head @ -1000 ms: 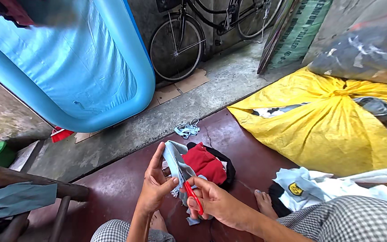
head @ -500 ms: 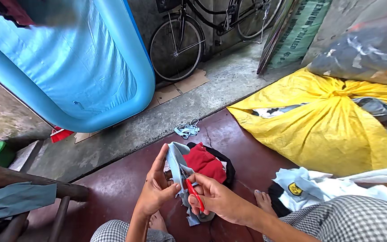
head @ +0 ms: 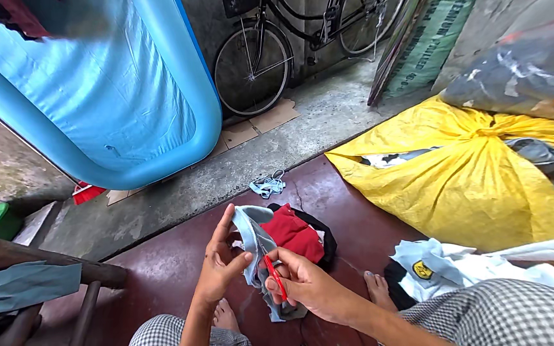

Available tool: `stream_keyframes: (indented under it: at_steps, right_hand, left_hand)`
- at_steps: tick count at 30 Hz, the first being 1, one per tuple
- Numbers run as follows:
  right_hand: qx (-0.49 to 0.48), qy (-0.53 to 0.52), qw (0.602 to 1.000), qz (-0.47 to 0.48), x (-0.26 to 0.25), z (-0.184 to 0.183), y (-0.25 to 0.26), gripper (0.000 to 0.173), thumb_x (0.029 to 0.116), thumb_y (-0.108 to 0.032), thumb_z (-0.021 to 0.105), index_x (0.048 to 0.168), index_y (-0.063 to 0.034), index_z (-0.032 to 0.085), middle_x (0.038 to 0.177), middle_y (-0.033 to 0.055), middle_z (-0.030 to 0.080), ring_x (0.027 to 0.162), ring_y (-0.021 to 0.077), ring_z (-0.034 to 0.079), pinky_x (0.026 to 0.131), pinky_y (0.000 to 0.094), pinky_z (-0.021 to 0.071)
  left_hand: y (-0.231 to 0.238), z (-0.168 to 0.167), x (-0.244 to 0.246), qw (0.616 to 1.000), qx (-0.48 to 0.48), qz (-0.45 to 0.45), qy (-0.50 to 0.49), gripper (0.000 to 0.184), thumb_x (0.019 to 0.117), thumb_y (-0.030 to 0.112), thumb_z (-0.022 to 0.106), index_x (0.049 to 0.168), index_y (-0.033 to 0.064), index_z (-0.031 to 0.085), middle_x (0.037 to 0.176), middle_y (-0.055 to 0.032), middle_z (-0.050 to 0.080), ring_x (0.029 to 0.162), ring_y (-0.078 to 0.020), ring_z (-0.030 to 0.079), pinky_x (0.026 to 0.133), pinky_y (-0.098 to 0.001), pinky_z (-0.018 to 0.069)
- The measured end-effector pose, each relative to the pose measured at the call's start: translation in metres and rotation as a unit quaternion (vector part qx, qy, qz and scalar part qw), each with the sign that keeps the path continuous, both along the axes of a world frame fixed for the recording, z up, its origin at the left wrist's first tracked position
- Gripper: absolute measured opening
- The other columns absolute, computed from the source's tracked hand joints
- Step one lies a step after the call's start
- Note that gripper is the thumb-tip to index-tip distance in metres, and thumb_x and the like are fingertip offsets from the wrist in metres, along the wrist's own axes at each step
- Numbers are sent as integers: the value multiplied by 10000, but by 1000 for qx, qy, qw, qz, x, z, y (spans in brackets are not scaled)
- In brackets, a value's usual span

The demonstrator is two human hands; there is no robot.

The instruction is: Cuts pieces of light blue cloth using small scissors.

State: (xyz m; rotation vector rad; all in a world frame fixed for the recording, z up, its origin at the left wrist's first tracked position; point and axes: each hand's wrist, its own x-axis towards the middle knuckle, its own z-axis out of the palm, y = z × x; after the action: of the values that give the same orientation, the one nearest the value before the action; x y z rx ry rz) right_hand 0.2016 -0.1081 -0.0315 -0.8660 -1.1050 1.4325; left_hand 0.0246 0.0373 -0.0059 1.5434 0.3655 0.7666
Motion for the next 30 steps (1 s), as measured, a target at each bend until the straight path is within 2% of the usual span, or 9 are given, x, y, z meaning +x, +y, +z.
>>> stream_keyframes:
  at_steps: [1, 3, 7, 10, 16, 23, 27, 30]
  right_hand:
    - [1, -14, 1000, -6, -1, -2, 0, 347, 1004, -233, 650, 1291, -86, 523, 889, 25, 668, 731, 111, 648, 646, 267, 547]
    - [-1, -61, 998, -16, -4, -6, -1, 377, 1001, -277, 655, 1300, -88, 524, 895, 24, 668, 740, 114, 650, 662, 279, 555]
    - [12, -143, 989, -33, -8, -12, -3, 412, 1004, -339, 641, 1308, -85, 530, 924, 37, 665, 775, 131, 666, 704, 309, 580]
    - [19, -148, 989, -20, -7, -10, -3, 436, 1009, -349, 632, 1336, -86, 513, 949, 44, 668, 808, 140, 680, 734, 325, 595]
    - [39, -52, 997, 37, -6, -5, -3, 488, 1017, -353, 633, 1372, -66, 462, 948, 48, 644, 847, 138, 662, 780, 324, 574]
    - [39, -23, 998, 51, -4, -5, -1, 471, 1015, -341, 637, 1365, -75, 466, 945, 45, 650, 834, 135, 659, 756, 313, 567]
    - [26, -5, 999, 38, -6, -2, -3, 363, 1034, -283, 598, 1320, -83, 498, 903, 29, 643, 772, 121, 643, 687, 285, 551]
    - [33, 7, 998, 44, -6, -1, -2, 354, 1043, -275, 581, 1325, -78, 496, 915, 32, 647, 785, 124, 649, 709, 295, 558]
  left_hand:
    - [2, -1, 0, 1000, 3, 29, -7, 881, 844, 286, 824, 1595, 212, 371, 1419, -138, 559, 1105, -244, 654, 888, -382, 589]
    - [4, -2, 1, 997, -2, 70, -30, 759, 874, 265, 796, 1547, 158, 463, 1339, -148, 618, 1017, -210, 672, 855, -352, 583]
    - [-2, -3, 7, 992, -20, 95, -76, 678, 876, 92, 785, 1500, 104, 520, 1345, -176, 622, 1093, -249, 680, 940, -402, 584]
    - [-5, -3, 10, 991, -36, 95, -85, 726, 836, -2, 790, 1500, 128, 527, 1390, -170, 594, 1091, -268, 681, 919, -418, 598]
    - [-4, 0, 8, 992, -76, 53, -80, 795, 816, -15, 805, 1529, 142, 489, 1457, -159, 547, 1159, -275, 657, 959, -433, 582]
    - [-5, 2, 7, 991, -85, 57, -85, 813, 799, -33, 809, 1527, 144, 494, 1457, -166, 545, 1156, -280, 661, 943, -432, 590]
    - [-4, 2, 7, 991, -75, 60, -90, 812, 795, -37, 810, 1522, 153, 501, 1457, -162, 545, 1178, -280, 651, 951, -434, 586]
    - [-4, 2, 7, 993, -71, 47, -86, 848, 790, -36, 814, 1540, 166, 474, 1476, -159, 524, 1203, -290, 636, 971, -446, 577]
